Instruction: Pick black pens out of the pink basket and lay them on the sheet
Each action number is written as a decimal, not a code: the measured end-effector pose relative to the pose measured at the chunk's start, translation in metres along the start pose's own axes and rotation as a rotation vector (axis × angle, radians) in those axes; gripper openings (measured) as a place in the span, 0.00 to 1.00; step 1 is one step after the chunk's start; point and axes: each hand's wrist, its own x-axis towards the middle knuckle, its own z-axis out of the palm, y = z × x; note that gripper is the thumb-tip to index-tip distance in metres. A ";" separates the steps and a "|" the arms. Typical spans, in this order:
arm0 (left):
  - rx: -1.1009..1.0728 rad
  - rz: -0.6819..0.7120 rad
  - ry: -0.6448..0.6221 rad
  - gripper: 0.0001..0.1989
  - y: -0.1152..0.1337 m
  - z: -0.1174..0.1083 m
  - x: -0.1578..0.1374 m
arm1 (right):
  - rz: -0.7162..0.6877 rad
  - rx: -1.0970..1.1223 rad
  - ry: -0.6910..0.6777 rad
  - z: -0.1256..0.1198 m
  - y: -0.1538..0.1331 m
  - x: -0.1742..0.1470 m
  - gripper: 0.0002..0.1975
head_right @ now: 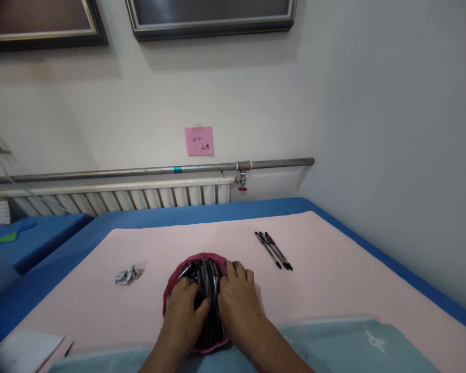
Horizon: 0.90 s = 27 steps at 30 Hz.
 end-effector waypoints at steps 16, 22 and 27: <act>-0.024 0.006 0.020 0.09 0.000 -0.001 -0.003 | 0.149 0.169 -0.058 0.008 0.003 0.001 0.14; -0.033 0.019 0.035 0.07 -0.002 0.000 -0.001 | 0.079 0.166 -0.013 0.010 0.003 0.001 0.15; -0.074 0.039 0.055 0.07 -0.004 0.001 -0.001 | 0.094 0.218 -0.044 0.008 0.004 0.003 0.16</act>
